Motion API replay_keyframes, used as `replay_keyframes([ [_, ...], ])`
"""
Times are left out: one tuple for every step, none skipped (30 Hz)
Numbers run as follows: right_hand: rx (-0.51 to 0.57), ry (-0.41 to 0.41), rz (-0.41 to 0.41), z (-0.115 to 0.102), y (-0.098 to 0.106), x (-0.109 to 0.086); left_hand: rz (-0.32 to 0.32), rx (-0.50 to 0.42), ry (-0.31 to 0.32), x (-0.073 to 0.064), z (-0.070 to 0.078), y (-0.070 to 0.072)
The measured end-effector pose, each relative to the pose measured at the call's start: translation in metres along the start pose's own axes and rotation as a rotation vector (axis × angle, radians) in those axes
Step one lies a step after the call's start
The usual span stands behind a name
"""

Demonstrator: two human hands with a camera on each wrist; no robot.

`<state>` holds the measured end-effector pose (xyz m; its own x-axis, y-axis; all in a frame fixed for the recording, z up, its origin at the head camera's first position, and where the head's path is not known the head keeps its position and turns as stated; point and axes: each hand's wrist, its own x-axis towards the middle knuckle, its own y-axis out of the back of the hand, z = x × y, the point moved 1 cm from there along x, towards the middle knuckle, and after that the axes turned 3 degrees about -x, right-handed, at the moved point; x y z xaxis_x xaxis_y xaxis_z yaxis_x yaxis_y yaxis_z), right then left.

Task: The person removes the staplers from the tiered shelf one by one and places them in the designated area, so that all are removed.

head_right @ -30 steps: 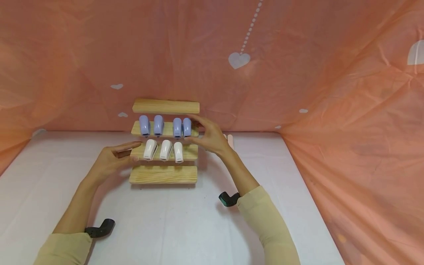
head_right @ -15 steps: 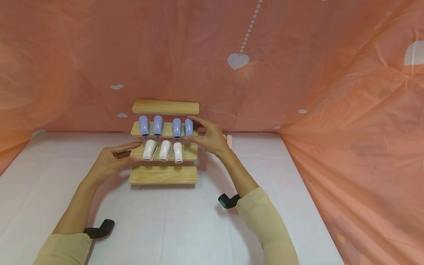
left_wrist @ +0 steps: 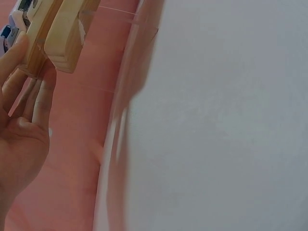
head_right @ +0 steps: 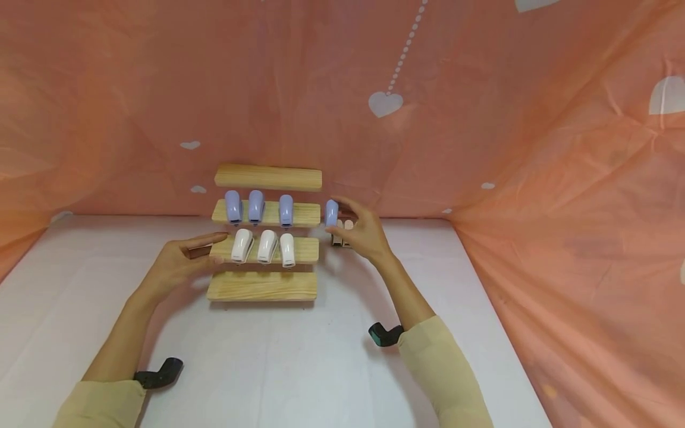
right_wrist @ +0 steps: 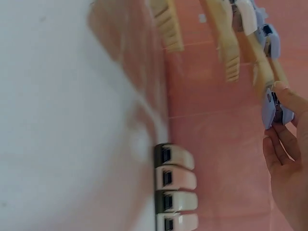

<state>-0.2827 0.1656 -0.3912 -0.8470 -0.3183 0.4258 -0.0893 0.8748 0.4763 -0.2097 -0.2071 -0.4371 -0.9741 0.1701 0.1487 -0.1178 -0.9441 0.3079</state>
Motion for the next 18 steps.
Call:
replay_keyframes([
  [-0.009,-0.008,-0.003,0.003,0.001,-0.002,0.002,0.003,0.001,0.000,0.000,0.000],
  [-0.022,-0.021,-0.006,0.006,0.001,-0.003,0.002,0.004,0.000,0.000,0.000,0.000],
  [-0.031,-0.035,-0.010,0.009,0.001,-0.005,0.003,0.003,-0.002,0.001,0.000,-0.001],
  [-0.037,-0.049,-0.015,0.012,0.001,-0.008,0.002,0.001,-0.006,0.000,-0.001,-0.001],
  [-0.037,-0.064,-0.019,0.015,0.001,-0.010,0.000,-0.001,-0.007,0.000,-0.001,-0.001],
  [-0.044,-0.074,-0.020,0.018,0.000,-0.013,-0.003,-0.006,-0.009,0.000,-0.001,-0.001],
  [-0.052,-0.085,-0.022,0.021,0.000,-0.015,-0.006,-0.010,-0.012,0.000,-0.001,-0.001],
  [-0.058,-0.091,-0.025,0.024,-0.001,-0.017,-0.009,-0.012,-0.012,0.000,-0.001,-0.001],
  [-0.057,-0.099,-0.028,0.026,-0.002,-0.020,-0.010,-0.013,-0.010,0.001,-0.001,-0.001],
  [-0.055,-0.109,-0.034,0.029,-0.002,-0.022,-0.011,-0.014,-0.006,0.000,-0.002,-0.001],
  [-0.052,-0.118,-0.040,0.032,-0.003,-0.025,-0.009,-0.015,-0.001,0.000,-0.002,-0.001],
  [-0.049,-0.128,-0.048,0.034,-0.004,-0.027,-0.006,-0.013,0.004,0.000,-0.002,-0.001],
  [-0.041,-0.140,-0.057,0.037,-0.005,-0.029,-0.004,-0.011,0.005,-0.001,-0.002,-0.001],
  [-0.025,-0.154,-0.062,0.039,-0.006,-0.031,-0.003,-0.012,0.004,-0.001,-0.002,0.000],
  [-0.007,-0.170,-0.066,0.041,-0.006,-0.033,-0.006,-0.014,-0.008,-0.001,-0.002,0.000],
  [0.014,-0.182,-0.069,0.043,-0.007,-0.034,-0.006,-0.020,-0.015,-0.001,-0.003,0.000],
  [0.036,-0.194,-0.072,0.044,-0.008,-0.036,-0.006,-0.024,-0.025,-0.001,-0.003,0.000],
  [0.048,-0.204,-0.078,0.046,-0.009,-0.037,-0.006,-0.030,-0.035,-0.001,-0.003,0.000],
])
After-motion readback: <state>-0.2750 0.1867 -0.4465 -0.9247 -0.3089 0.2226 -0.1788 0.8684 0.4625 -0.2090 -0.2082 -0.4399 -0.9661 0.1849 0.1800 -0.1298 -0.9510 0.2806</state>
